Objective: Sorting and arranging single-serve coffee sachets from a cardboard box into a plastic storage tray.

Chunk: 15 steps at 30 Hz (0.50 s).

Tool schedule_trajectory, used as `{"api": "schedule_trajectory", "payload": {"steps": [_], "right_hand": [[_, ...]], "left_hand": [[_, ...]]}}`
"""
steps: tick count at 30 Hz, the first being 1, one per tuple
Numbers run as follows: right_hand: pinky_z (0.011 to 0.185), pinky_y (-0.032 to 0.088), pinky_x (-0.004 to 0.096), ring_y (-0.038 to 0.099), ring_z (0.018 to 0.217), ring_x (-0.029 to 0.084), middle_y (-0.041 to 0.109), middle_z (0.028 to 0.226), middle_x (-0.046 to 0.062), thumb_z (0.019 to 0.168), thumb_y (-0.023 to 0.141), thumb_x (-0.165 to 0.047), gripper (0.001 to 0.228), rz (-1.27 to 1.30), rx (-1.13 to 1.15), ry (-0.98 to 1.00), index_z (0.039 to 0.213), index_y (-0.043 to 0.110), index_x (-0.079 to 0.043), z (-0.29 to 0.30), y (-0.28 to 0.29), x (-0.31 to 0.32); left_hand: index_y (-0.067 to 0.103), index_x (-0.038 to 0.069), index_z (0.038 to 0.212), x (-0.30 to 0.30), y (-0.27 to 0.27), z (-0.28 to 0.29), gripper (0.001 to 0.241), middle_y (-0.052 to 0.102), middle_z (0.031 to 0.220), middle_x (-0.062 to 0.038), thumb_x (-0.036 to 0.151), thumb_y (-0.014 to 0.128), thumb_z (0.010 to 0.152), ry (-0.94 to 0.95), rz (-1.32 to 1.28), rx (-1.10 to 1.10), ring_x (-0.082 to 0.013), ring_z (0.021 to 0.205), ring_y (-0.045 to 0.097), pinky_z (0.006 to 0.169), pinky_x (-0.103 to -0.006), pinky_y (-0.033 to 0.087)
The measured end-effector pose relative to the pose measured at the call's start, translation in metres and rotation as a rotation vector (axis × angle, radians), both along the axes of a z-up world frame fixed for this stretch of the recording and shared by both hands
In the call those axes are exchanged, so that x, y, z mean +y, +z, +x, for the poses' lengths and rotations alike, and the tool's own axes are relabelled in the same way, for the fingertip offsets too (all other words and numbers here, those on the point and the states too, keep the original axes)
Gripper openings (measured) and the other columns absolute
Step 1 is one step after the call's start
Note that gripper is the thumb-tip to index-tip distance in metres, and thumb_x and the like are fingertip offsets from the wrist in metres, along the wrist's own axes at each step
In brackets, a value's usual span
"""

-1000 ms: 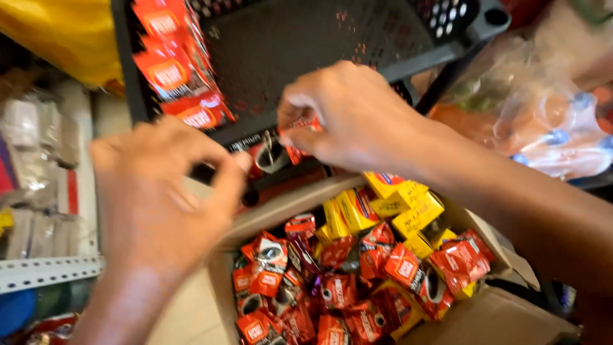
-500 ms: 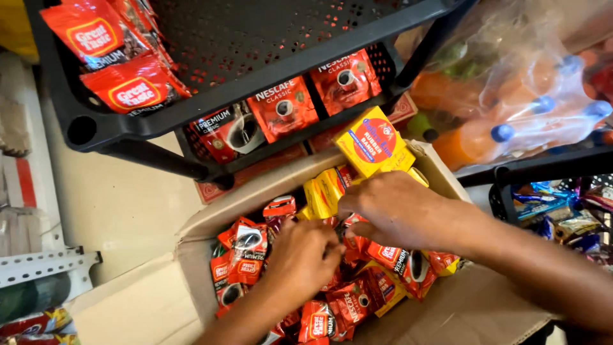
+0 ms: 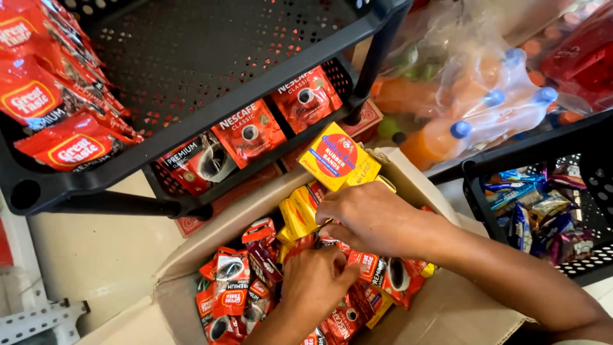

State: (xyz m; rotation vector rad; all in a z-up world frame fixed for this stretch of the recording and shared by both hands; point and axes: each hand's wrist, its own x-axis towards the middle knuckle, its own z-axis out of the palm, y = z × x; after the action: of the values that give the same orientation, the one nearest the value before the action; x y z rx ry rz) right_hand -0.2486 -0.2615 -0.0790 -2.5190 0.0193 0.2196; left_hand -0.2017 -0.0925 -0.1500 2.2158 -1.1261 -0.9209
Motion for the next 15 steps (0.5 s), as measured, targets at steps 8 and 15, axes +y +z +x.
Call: {"api": "schedule_trajectory", "payload": {"steps": [8,15], "right_hand": [[0.073,0.053,0.049,0.070,0.088,0.032,0.073,0.094,0.007,0.082,0.073,-0.024,0.020,-0.003,-0.004,-0.033,0.096,0.071,-0.010,-0.002,-0.005,-0.004],[0.074,0.053,0.049,0.070,0.090,0.035,0.074,0.093,0.011,0.087,0.073,-0.030,0.023,0.061,-0.085,-0.125,0.098,0.073,-0.009,0.000,-0.001,-0.004]], "left_hand": [[0.070,0.006,0.078,0.000,-0.004,-0.013,0.024,0.070,0.063,-0.006,0.027,0.083,0.078,0.245,0.046,0.360,-0.0213,0.053,0.068,0.056,-0.0392,0.053],[0.064,0.003,0.082,0.008,-0.022,-0.032,0.019,0.071,0.067,-0.008,0.013,0.081,0.081,0.247,-0.068,0.485,-0.0103,0.061,0.066,0.058,-0.0265,0.051]]}}
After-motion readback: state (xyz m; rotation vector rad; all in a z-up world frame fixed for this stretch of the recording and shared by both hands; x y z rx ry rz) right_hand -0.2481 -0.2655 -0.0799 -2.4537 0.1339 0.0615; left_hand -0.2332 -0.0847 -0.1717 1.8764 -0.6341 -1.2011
